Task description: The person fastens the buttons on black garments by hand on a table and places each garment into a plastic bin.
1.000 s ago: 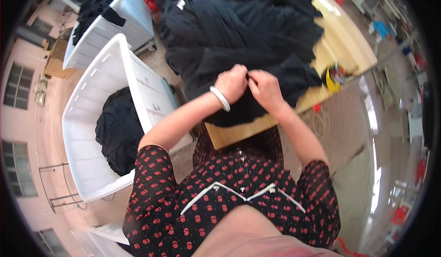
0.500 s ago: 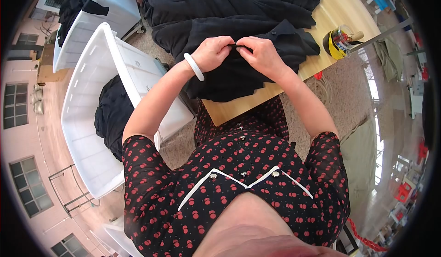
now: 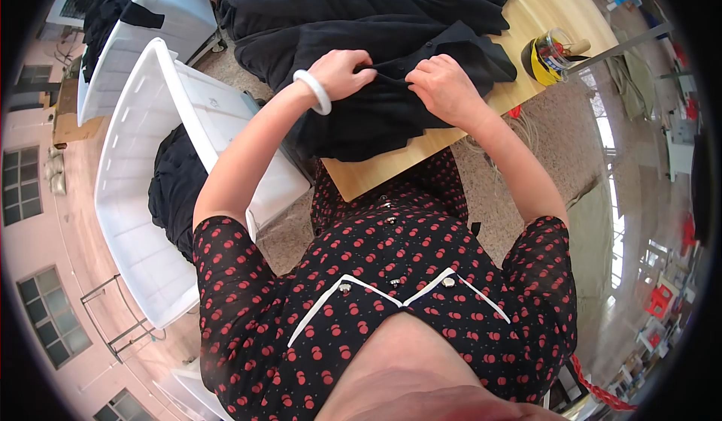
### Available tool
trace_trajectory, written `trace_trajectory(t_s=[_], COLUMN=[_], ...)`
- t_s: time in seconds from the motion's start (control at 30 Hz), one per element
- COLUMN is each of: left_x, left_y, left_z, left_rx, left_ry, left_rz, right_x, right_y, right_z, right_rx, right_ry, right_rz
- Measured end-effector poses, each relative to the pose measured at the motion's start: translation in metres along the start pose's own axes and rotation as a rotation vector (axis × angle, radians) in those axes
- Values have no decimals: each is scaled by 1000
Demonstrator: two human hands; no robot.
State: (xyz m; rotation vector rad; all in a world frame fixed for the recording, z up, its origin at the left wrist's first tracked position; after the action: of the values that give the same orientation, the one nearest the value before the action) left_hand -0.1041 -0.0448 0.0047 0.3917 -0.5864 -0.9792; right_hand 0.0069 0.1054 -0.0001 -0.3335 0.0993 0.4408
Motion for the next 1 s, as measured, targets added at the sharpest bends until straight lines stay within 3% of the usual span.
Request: trace_trajectory(t_s=[0.2, 0.57, 0.7, 0.93, 1.0], left_x=[-45, -45, -46, -45, -46], left_y=[25, 4, 2, 7, 6], left_z=[-16, -30, -34, -31, -29], left_rx=[-247, 176, 374, 395, 404], left_ry=[-108, 161, 118, 14, 30], left_rz=[175, 124, 150, 127, 102], right_x=[-5, -18, -18, -15, -15], right_y=[-6, -1, 2, 3, 1], right_z=[-6, -2, -3, -1, 1], right_rx=[18, -411, -489, -580, -397], right_ry=[84, 174, 141, 213, 188], right_rz=[1, -188, -285, -353, -322])
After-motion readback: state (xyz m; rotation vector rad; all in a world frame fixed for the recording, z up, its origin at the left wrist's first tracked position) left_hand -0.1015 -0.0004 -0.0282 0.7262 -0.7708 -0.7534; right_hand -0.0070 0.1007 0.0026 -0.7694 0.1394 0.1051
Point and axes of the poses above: each hand's wrist, its own x-axis away from the middle knuckle, its own z-axis out of the back of the hand, y = z × x, the point moved 4 cm from there along -x, towards the middle knuckle, and after that the axes turned 14 degrees about -y, right-handed, at the moved point
